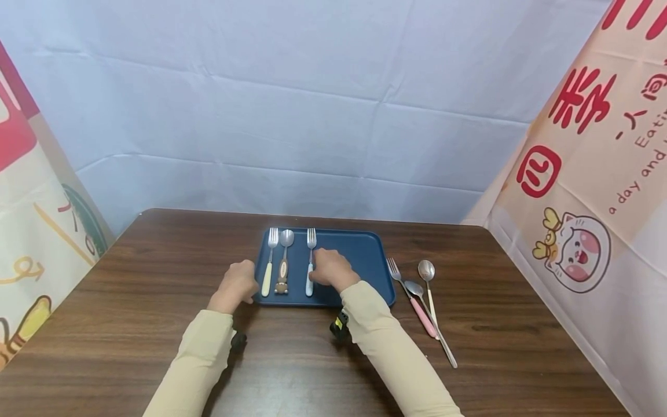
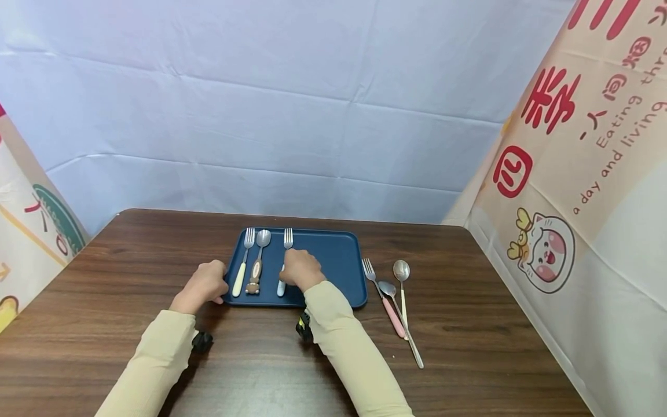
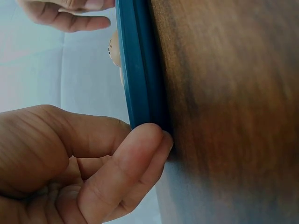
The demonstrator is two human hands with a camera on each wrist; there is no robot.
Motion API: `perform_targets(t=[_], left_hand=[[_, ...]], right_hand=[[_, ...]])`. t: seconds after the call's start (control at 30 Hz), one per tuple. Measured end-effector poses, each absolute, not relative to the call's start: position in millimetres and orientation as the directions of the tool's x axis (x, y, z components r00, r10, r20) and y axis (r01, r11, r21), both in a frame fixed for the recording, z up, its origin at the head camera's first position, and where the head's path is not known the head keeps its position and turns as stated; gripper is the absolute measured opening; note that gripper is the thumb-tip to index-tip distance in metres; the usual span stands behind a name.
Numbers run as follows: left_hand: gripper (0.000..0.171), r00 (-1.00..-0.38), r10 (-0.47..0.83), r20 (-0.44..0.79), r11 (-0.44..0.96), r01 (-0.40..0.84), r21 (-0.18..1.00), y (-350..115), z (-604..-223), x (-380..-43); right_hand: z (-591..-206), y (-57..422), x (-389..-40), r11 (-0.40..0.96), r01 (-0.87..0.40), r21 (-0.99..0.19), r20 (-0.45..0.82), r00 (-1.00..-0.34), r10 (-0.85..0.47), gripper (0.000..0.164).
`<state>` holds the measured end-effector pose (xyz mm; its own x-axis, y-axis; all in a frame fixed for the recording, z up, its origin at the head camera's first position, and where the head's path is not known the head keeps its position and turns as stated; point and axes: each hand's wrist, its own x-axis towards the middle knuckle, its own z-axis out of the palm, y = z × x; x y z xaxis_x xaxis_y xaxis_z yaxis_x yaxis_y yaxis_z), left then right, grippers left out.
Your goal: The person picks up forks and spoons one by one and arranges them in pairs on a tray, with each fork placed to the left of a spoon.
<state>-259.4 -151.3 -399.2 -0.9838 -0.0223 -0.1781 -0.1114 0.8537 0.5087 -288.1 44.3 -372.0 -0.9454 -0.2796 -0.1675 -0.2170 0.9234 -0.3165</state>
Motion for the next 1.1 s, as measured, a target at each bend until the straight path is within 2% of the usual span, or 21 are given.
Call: perform_targets(t=[0.07,0.27,0.7,1.1], left_hand=[[0.022,-0.985,-0.020,-0.172,0.856,-0.106,0.506,-151,-399,-260],[0.021,-0.985,-0.023,-0.173,0.864,-0.107,0.493,-152,-400,-260],[0.017,-0.984,-0.020,-0.175,0.864,-0.105,0.493,-152,-400,-260],[0.018,-0.987,-0.015,-0.162,0.868,-0.093,0.488,-151,-399,-260]], right_hand=[[-370,45,-286,0.927,-0.272,-0.260,-0.169,-0.932,-0.321,0.009],[-367,46,-282,0.924,-0.353,-0.144,-0.187,-0.908,-0.376,0.026],[-367,59,-277,0.934,-0.327,-0.142,-0.214,-0.911,-0.352,0.043],[-370,96,-268,0.942,-0.312,-0.127,-0.242,-0.911,-0.334,0.045]])
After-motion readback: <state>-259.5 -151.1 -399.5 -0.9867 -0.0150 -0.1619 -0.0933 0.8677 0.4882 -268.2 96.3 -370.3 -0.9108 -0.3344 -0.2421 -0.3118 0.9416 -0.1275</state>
